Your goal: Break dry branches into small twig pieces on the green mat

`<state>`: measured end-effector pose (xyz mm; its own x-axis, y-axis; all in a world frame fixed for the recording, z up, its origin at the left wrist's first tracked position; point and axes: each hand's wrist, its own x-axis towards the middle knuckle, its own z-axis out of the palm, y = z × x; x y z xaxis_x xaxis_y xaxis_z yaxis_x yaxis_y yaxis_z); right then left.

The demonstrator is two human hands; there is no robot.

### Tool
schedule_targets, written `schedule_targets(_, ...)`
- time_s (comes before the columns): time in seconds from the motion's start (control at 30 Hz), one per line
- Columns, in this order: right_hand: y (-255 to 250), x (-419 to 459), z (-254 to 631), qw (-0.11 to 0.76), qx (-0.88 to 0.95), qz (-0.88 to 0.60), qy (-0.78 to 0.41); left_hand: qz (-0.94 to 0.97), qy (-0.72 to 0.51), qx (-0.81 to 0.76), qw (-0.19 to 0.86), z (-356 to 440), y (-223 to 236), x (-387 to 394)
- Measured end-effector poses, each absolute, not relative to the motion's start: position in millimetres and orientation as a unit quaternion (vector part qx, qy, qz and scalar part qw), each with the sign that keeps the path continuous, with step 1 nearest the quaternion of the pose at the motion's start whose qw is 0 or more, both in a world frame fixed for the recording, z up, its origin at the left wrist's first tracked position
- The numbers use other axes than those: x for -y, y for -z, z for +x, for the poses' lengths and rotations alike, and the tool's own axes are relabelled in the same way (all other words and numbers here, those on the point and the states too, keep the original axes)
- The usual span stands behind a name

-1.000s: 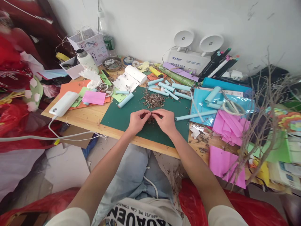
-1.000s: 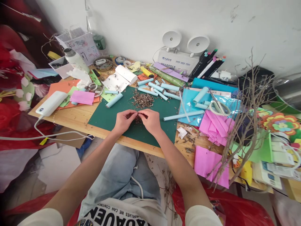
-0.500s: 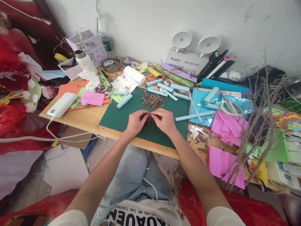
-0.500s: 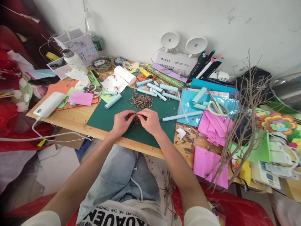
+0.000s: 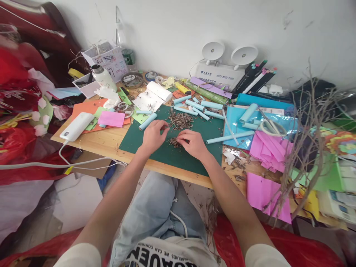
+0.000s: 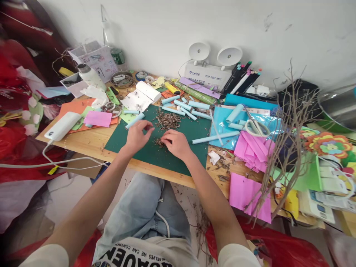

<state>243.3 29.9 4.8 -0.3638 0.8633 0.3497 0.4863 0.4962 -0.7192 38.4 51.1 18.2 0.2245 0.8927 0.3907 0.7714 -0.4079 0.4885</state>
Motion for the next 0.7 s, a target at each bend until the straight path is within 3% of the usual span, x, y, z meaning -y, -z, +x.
schedule_targets(0.3,-6,-27,243,0.347,0.788,-0.449,-0.24,0.769,-0.258,-0.569,0.14,43,-22,-97)
schedule_targets(0.7,-7,-26,240,0.326,0.794,-0.455,-0.239,0.776,-0.272,-0.533,0.201,31,-28,-93)
